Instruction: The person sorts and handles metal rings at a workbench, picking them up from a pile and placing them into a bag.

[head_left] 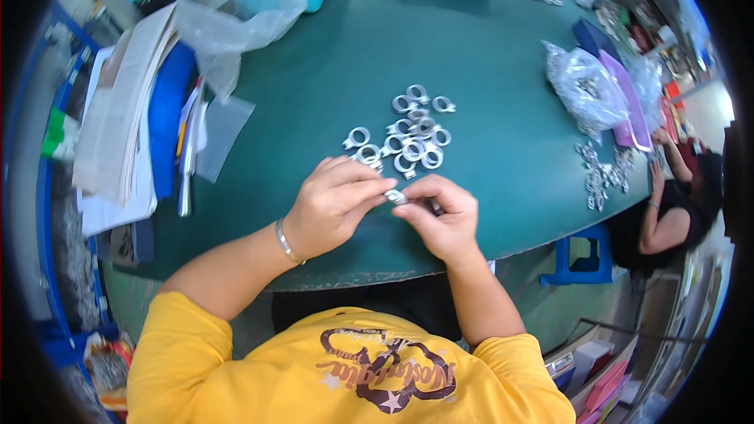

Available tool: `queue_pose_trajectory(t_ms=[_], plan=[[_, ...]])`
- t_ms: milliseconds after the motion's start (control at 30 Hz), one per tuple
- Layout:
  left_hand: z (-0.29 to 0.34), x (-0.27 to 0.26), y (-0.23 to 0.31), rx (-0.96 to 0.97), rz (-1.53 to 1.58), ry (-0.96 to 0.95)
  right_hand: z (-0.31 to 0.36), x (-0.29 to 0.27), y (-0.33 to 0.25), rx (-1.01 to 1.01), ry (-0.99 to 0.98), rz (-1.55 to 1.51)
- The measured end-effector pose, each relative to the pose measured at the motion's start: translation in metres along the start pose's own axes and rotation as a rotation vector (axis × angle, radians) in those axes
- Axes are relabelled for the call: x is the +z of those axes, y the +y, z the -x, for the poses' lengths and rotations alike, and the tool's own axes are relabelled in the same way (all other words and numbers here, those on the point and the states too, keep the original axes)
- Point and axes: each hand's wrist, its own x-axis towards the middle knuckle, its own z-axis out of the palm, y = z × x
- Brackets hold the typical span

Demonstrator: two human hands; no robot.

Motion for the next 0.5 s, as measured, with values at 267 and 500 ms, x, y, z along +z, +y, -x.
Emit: queue_pose_trajectory(t_ms=[267,500], plan=[[-0.023,-0.037,0.053,0.348,0.274,0.379,-0.013,-0.034,-0.017,-0.034,0.228,0.134],[-0.038,-0.067,0.107,0.978,0.629,0.776,-0.099,-0.209,-0.03,-0.198,0.791,0.754]])
